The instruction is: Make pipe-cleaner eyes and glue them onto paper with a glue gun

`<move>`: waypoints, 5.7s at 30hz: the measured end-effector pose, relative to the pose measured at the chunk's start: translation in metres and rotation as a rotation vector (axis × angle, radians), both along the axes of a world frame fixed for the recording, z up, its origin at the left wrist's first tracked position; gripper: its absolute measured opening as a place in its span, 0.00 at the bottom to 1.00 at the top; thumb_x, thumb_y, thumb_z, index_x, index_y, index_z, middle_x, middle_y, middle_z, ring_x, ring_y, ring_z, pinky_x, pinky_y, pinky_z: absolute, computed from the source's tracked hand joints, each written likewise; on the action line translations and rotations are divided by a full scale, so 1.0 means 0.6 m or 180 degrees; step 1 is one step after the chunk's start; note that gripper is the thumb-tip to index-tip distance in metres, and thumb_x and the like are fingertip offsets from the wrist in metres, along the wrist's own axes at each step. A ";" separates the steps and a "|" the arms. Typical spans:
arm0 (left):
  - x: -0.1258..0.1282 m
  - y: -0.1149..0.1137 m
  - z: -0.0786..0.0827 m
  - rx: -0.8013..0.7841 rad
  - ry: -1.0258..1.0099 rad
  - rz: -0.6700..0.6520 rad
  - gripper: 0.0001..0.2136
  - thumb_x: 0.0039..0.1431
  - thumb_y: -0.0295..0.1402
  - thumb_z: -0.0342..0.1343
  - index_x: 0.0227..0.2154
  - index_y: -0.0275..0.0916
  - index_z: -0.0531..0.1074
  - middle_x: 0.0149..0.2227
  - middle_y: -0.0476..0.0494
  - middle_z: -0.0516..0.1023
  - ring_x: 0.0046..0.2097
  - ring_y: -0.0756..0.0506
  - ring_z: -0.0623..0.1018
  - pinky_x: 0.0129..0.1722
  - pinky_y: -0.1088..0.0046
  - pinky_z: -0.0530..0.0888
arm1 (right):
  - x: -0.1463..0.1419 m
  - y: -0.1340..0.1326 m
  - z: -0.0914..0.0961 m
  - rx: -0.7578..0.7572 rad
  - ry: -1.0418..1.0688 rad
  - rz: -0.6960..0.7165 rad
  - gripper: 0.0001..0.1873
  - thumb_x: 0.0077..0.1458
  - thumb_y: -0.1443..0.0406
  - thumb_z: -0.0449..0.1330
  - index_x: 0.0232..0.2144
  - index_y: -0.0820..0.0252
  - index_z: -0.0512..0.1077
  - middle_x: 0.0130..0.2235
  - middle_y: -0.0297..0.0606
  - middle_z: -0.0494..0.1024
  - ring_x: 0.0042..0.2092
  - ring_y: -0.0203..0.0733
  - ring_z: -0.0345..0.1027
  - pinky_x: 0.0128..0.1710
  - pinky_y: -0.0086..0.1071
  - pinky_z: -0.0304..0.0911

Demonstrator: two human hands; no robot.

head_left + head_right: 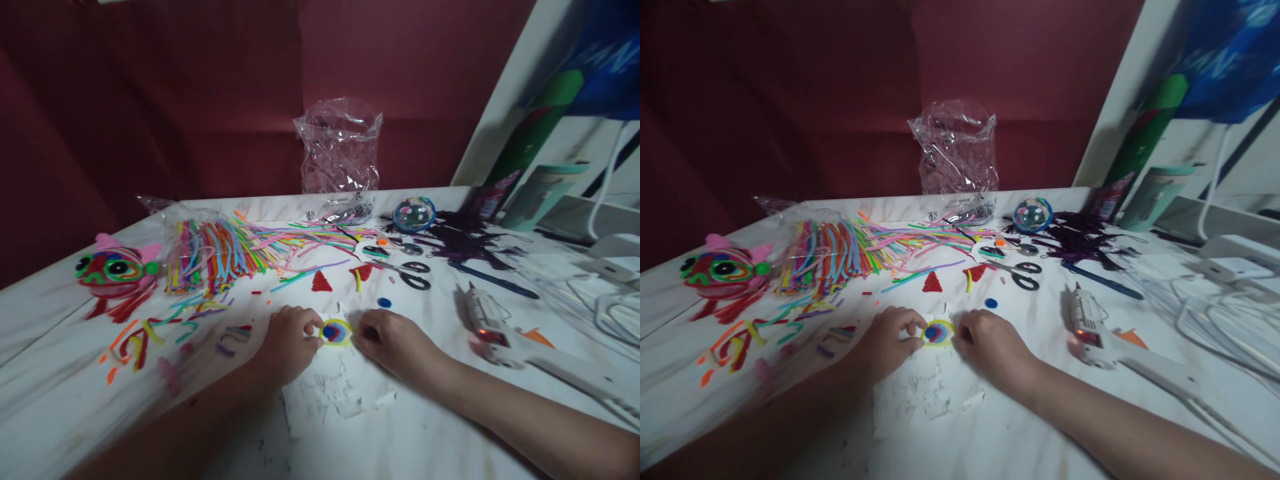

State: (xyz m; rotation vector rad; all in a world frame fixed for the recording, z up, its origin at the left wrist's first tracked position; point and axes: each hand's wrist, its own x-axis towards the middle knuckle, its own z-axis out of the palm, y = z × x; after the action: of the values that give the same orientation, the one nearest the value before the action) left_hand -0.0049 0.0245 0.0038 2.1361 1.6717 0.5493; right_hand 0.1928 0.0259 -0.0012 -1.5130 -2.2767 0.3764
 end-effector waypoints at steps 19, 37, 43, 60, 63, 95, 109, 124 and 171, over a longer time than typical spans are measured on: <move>-0.003 0.004 -0.003 0.0073 -0.0055 -0.0062 0.12 0.44 0.20 0.59 0.32 0.40 0.75 0.30 0.50 0.73 0.37 0.46 0.71 0.39 0.70 0.64 | -0.003 0.004 -0.001 0.0169 -0.0021 0.0250 0.09 0.51 0.74 0.56 0.24 0.61 0.75 0.28 0.39 0.76 0.32 0.41 0.70 0.33 0.30 0.62; -0.001 0.002 -0.001 0.0069 0.0024 -0.0056 0.11 0.44 0.20 0.59 0.31 0.41 0.75 0.29 0.51 0.73 0.37 0.46 0.71 0.39 0.69 0.64 | 0.002 0.002 -0.014 0.0985 -0.0338 0.0945 0.10 0.56 0.73 0.54 0.26 0.62 0.73 0.28 0.42 0.71 0.33 0.45 0.63 0.33 0.35 0.61; -0.002 0.002 -0.002 0.0107 -0.0026 -0.0082 0.11 0.44 0.20 0.59 0.31 0.40 0.75 0.29 0.51 0.74 0.37 0.46 0.71 0.40 0.69 0.64 | 0.002 -0.002 -0.013 0.0981 -0.0112 0.1006 0.11 0.57 0.73 0.53 0.28 0.63 0.75 0.29 0.43 0.72 0.34 0.44 0.64 0.34 0.36 0.62; -0.003 0.002 -0.001 0.0093 -0.0005 -0.0077 0.11 0.44 0.21 0.59 0.31 0.41 0.75 0.29 0.50 0.74 0.37 0.46 0.72 0.40 0.69 0.65 | 0.013 0.020 -0.001 -0.0198 0.0947 0.0636 0.11 0.48 0.75 0.53 0.28 0.60 0.74 0.30 0.38 0.77 0.34 0.41 0.70 0.35 0.32 0.64; -0.002 0.002 -0.002 0.0103 -0.0010 -0.0080 0.10 0.45 0.21 0.59 0.31 0.40 0.75 0.29 0.50 0.74 0.37 0.46 0.72 0.40 0.69 0.65 | 0.017 0.023 -0.004 -0.0464 0.1263 0.0415 0.09 0.50 0.72 0.51 0.29 0.60 0.70 0.28 0.35 0.76 0.30 0.38 0.69 0.31 0.30 0.63; -0.004 0.001 -0.002 0.0160 -0.0041 -0.0111 0.11 0.45 0.20 0.59 0.31 0.40 0.76 0.29 0.50 0.75 0.36 0.45 0.72 0.40 0.67 0.65 | 0.026 0.043 -0.003 -0.0431 0.2523 -0.0353 0.16 0.51 0.52 0.53 0.29 0.59 0.67 0.21 0.26 0.58 0.22 0.33 0.48 0.21 0.29 0.46; -0.017 0.012 -0.011 0.0307 -0.0136 -0.0218 0.05 0.45 0.24 0.61 0.26 0.38 0.73 0.30 0.48 0.76 0.37 0.45 0.73 0.39 0.70 0.67 | 0.021 0.010 -0.018 0.0029 0.1609 0.0343 0.07 0.56 0.70 0.47 0.33 0.55 0.63 0.30 0.33 0.70 0.32 0.38 0.65 0.34 0.32 0.61; -0.006 0.009 -0.007 0.0294 0.0014 -0.0173 0.05 0.46 0.23 0.59 0.25 0.39 0.72 0.27 0.50 0.74 0.35 0.46 0.72 0.38 0.70 0.65 | 0.011 -0.001 -0.004 0.0031 0.1382 0.0477 0.07 0.54 0.70 0.49 0.30 0.56 0.65 0.27 0.32 0.72 0.29 0.38 0.66 0.32 0.30 0.62; -0.013 0.012 -0.005 0.0552 0.0109 -0.0758 0.20 0.42 0.26 0.62 0.43 0.40 0.71 0.46 0.43 0.75 0.49 0.41 0.71 0.51 0.62 0.66 | 0.019 0.044 -0.004 0.0083 0.0911 0.0531 0.09 0.42 0.75 0.59 0.18 0.58 0.68 0.23 0.29 0.69 0.26 0.35 0.62 0.28 0.27 0.56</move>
State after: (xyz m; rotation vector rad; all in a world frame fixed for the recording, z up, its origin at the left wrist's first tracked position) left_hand -0.0125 0.0318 0.0005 2.4384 1.4033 0.6073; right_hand 0.2043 0.0522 -0.0039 -1.1746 -2.1736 0.5686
